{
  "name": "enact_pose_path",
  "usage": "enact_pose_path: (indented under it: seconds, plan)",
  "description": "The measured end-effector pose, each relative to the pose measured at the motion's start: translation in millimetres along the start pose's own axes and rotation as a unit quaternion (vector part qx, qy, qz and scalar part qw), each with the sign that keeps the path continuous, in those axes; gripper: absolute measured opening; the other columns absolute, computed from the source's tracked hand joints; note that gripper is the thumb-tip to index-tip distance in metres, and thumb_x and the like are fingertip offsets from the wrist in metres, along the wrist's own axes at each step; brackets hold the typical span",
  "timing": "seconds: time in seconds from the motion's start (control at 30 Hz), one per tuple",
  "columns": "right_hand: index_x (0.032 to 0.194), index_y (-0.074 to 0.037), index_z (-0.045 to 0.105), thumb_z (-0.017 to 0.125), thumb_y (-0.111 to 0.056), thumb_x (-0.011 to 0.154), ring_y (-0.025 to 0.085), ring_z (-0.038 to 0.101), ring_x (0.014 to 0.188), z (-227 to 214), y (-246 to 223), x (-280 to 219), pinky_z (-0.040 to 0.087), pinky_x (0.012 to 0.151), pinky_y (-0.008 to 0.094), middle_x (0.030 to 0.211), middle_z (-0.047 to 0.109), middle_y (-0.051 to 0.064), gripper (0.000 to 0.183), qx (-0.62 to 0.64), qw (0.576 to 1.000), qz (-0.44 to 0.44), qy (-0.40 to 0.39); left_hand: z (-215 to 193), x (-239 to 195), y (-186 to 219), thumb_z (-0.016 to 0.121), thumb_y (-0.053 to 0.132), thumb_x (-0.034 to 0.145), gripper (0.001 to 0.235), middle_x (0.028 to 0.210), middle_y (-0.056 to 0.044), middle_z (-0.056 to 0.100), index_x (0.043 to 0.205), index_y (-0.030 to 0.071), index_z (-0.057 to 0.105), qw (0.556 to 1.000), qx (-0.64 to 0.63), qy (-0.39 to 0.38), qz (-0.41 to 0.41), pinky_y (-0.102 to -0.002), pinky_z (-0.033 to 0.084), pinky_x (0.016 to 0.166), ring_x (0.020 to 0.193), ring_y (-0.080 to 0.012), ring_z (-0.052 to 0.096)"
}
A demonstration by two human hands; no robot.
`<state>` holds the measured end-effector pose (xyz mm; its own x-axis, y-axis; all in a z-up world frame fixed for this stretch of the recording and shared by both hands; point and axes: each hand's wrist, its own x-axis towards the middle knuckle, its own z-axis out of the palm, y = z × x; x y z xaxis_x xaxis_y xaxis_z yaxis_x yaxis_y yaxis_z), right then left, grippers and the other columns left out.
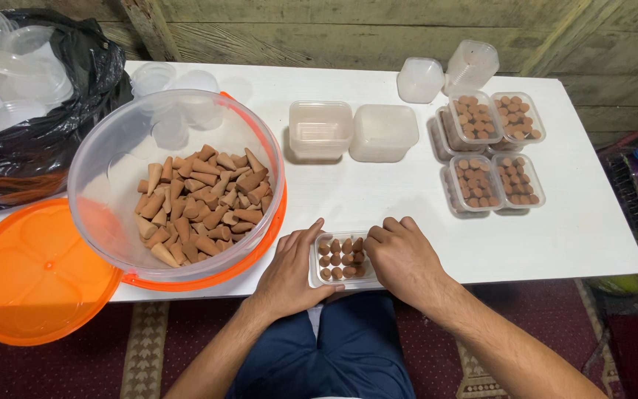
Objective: The person picks small brown cone-shaped items from a large orange bucket and places them one by one into small clear plastic containers on the table. The person continues filling the containers until they are full.
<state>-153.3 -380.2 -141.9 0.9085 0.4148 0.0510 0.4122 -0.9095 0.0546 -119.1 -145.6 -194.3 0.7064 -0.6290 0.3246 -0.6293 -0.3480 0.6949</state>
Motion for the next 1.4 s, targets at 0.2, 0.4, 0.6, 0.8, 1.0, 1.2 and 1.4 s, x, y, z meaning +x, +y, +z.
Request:
enact_pose_path:
  seconds: [0.2,0.4,0.6,0.8,1.0,1.2,1.4]
  plan:
    - [0.079,-0.009,0.075,0.07,-0.009,0.088,0.02,0.059,0.076,0.1,-3.3,1.3,0.04,0.073,0.033,0.078,0.072,0.005,0.01,-0.012,1.0,-0.005,-0.003,1.7,0.6,-2.1,0.091,0.028,0.068,0.113,0.125,-0.02,0.061,0.155,-0.006,0.026,1.0,0.002,0.004,0.007,-0.052,0.038,0.107,0.122,-0.036,0.057]
    - [0.078,-0.008,0.073,0.067,-0.006,0.089,0.02,0.059,0.075,7.8,-6.5,-2.1,0.041,0.072,0.034,0.075,0.069,0.006,0.013,-0.025,1.0,-0.012,0.003,-1.0,-0.2,0.4,0.089,0.023,0.067,0.113,0.125,-0.02,0.061,0.155,-0.007,0.025,1.0,0.001,-0.001,0.002,-0.052,0.038,0.108,0.122,-0.0365,0.057]
    - [0.078,-0.007,0.072,0.067,-0.005,0.088,0.021,0.059,0.074,10.6,-9.2,-3.6,0.041,0.071,0.034,0.074,0.067,0.007,0.012,-0.028,0.999,-0.011,0.023,-2.4,1.5,2.7,0.088,0.022,0.067,0.112,0.125,-0.02,0.061,0.155,-0.006,0.025,1.0,0.004,-0.004,0.0,-0.052,0.038,0.108,0.122,-0.0363,0.056]
    - [0.079,-0.007,0.073,0.067,-0.004,0.087,0.02,0.058,0.075,8.7,-9.4,-4.8,0.041,0.071,0.034,0.075,0.067,0.007,0.01,-0.03,0.999,-0.011,0.017,-0.1,1.1,1.4,0.087,0.022,0.067,0.111,0.125,-0.019,0.062,0.155,-0.006,0.026,1.0,0.006,0.006,0.006,-0.051,0.039,0.108,0.121,-0.0356,0.057]
    - [0.081,-0.006,0.073,0.067,-0.005,0.087,0.021,0.057,0.08,12.7,-5.7,-3.5,0.042,0.071,0.033,0.082,0.066,0.007,0.009,-0.026,0.999,-0.011,0.028,-3.7,1.9,3.9,0.087,0.021,0.066,0.111,0.125,-0.02,0.062,0.155,-0.007,0.026,1.0,0.006,0.004,0.003,-0.051,0.039,0.108,0.121,-0.0356,0.057]
    - [0.082,-0.006,0.073,0.071,-0.009,0.085,0.022,0.057,0.089,24.0,4.0,-5.9,0.045,0.071,0.034,0.098,0.062,0.006,0.005,-0.01,0.998,-0.002,0.058,0.4,1.7,2.8,0.087,0.023,0.067,0.11,0.124,-0.02,0.063,0.154,-0.007,0.027,1.0,0.006,0.015,0.007,-0.051,0.039,0.108,0.12,-0.0361,0.058]
    - [0.086,-0.006,0.075,0.073,-0.014,0.087,0.021,0.056,0.092,9.6,0.9,-5.6,0.045,0.072,0.034,0.102,0.061,0.005,0.008,-0.002,0.998,0.019,0.062,-2.1,1.3,4.5,0.087,0.024,0.068,0.11,0.124,-0.019,0.063,0.155,-0.007,0.027,1.0,0.006,0.01,0.002,-0.052,0.039,0.108,0.121,-0.0357,0.058]
